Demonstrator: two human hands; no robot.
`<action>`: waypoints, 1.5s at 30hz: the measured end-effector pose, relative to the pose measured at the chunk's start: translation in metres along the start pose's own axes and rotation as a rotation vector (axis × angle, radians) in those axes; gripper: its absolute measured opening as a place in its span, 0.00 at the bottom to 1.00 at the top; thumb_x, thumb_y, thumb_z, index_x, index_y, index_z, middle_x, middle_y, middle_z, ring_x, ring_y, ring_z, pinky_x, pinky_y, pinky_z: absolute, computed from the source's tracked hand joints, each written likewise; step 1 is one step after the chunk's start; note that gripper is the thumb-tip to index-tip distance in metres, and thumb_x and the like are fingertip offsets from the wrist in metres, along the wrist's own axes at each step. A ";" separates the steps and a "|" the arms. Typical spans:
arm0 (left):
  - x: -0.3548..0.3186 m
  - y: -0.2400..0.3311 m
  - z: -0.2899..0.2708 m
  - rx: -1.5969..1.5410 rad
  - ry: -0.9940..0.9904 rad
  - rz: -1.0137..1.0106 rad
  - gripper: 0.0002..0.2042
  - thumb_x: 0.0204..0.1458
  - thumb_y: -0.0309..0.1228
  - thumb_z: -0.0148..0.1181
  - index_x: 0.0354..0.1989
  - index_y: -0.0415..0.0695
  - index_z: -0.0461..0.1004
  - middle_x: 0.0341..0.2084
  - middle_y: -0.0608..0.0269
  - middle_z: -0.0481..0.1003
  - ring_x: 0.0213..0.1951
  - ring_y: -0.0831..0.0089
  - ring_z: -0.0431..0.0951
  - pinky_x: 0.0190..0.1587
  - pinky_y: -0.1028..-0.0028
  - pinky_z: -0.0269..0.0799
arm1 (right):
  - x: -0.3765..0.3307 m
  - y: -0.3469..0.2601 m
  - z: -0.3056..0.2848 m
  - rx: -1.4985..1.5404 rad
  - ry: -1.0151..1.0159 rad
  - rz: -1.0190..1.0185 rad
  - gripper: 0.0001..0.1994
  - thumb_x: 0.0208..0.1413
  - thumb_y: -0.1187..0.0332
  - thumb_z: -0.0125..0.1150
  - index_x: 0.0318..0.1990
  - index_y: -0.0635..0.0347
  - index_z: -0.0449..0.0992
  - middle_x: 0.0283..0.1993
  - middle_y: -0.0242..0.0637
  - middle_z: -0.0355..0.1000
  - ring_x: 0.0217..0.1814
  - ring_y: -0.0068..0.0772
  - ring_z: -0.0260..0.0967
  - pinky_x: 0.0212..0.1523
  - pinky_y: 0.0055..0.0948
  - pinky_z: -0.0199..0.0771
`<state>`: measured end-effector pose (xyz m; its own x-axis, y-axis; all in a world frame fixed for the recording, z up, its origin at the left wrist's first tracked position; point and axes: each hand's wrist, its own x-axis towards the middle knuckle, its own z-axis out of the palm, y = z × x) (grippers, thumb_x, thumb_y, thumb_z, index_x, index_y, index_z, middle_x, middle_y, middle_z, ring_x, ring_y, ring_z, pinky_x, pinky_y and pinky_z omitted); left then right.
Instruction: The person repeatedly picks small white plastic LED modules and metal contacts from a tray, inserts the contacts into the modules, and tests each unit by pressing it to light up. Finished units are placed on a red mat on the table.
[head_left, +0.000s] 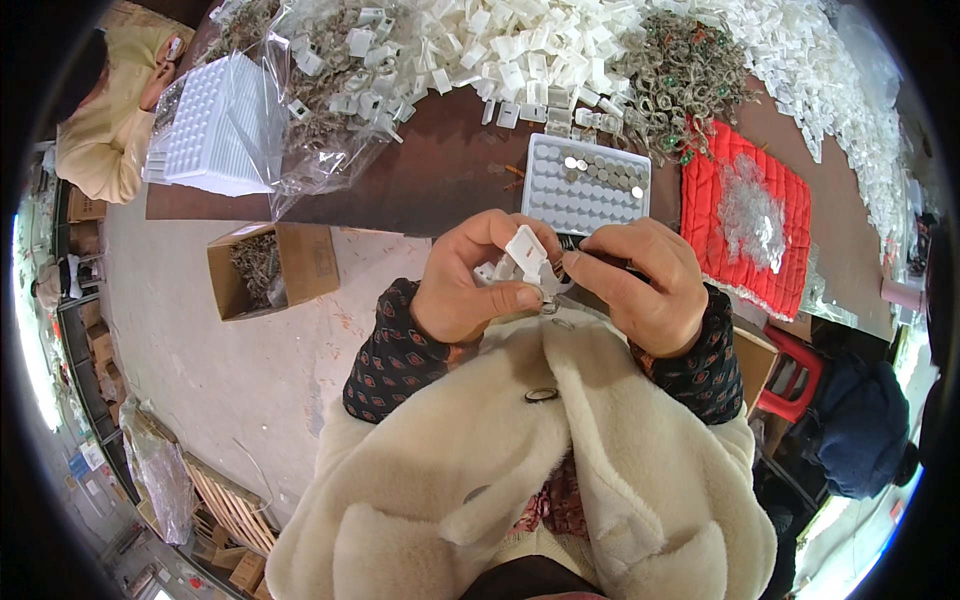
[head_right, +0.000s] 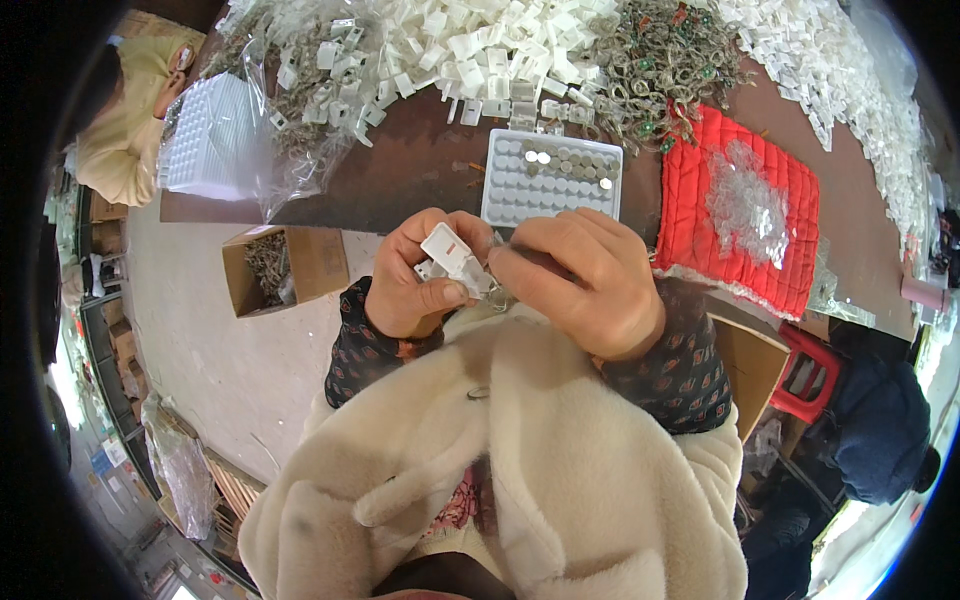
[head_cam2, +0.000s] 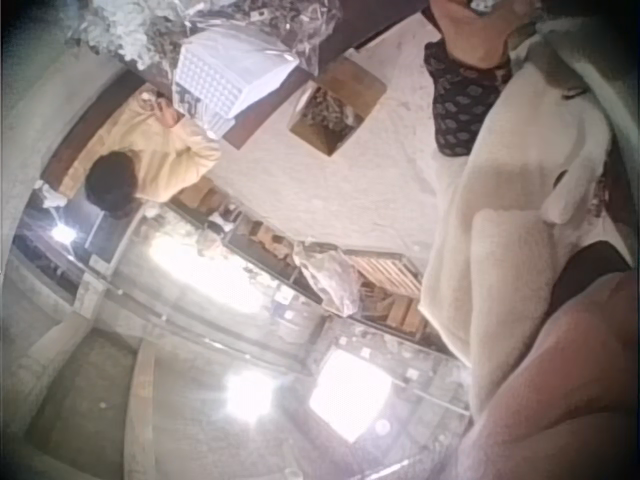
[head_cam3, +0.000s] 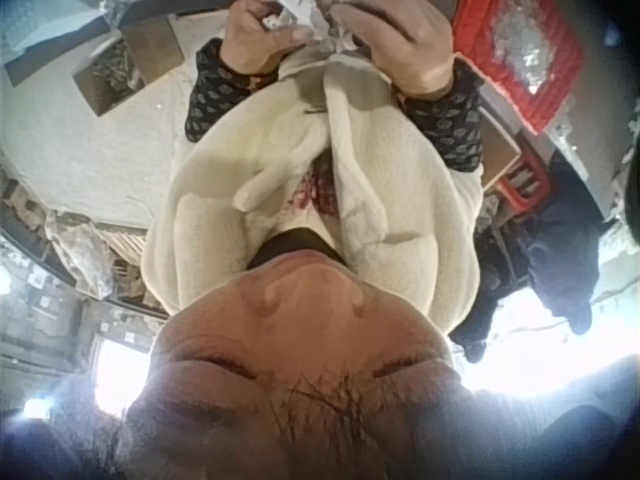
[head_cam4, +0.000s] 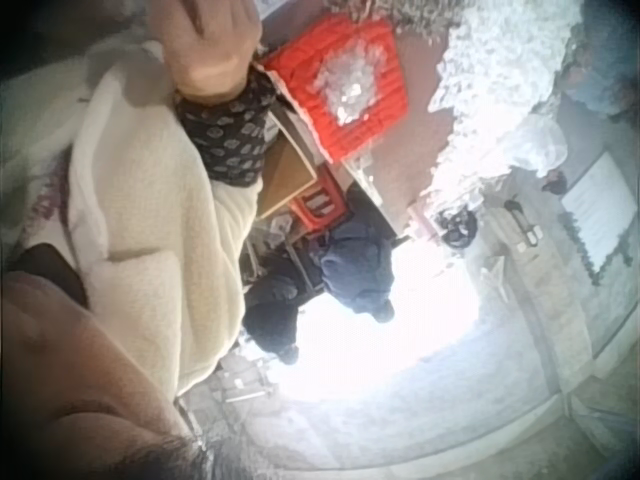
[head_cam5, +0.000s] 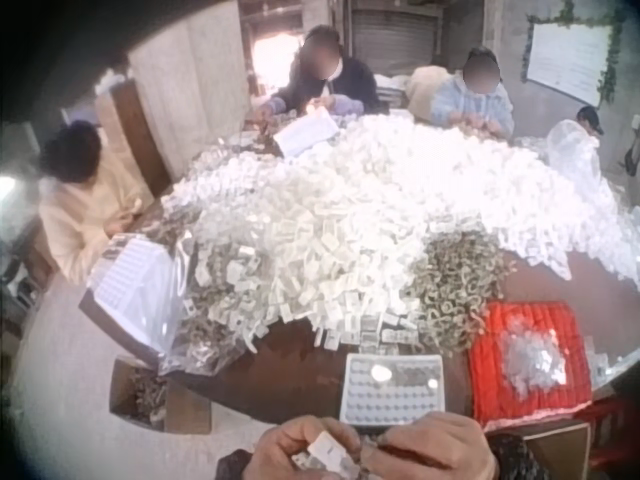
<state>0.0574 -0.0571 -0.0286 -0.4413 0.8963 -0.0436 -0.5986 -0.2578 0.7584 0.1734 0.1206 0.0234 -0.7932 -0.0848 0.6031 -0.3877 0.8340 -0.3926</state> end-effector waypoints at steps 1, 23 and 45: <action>0.000 0.000 -0.001 -0.019 -0.015 -0.024 0.18 0.44 0.27 0.74 0.38 0.42 0.69 0.42 0.53 0.72 0.36 0.74 0.75 0.37 0.77 0.75 | 0.000 0.000 0.000 0.009 -0.004 0.003 0.18 0.33 0.75 0.64 0.38 0.62 0.79 0.36 0.37 0.70 0.30 0.37 0.72 0.29 0.31 0.73; -0.001 -0.021 0.012 -0.187 0.122 0.305 0.19 0.43 0.26 0.75 0.36 0.45 0.67 0.41 0.59 0.67 0.41 0.71 0.73 0.42 0.74 0.72 | -0.005 -0.017 0.021 0.058 0.149 0.203 0.16 0.41 0.84 0.63 0.41 0.64 0.80 0.42 0.43 0.75 0.36 0.41 0.76 0.36 0.31 0.78; -0.006 -0.032 0.004 0.213 0.234 0.528 0.14 0.52 0.16 0.65 0.46 0.36 0.71 0.45 0.51 0.79 0.45 0.72 0.79 0.51 0.70 0.75 | 0.011 -0.032 0.009 0.540 0.088 0.744 0.08 0.52 0.82 0.65 0.40 0.63 0.81 0.38 0.36 0.75 0.32 0.20 0.71 0.32 0.19 0.70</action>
<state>0.0817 -0.0528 -0.0502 -0.7913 0.5582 0.2496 -0.1232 -0.5454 0.8291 0.1729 0.0874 0.0361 -0.8958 0.4312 0.1077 0.0233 0.2876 -0.9575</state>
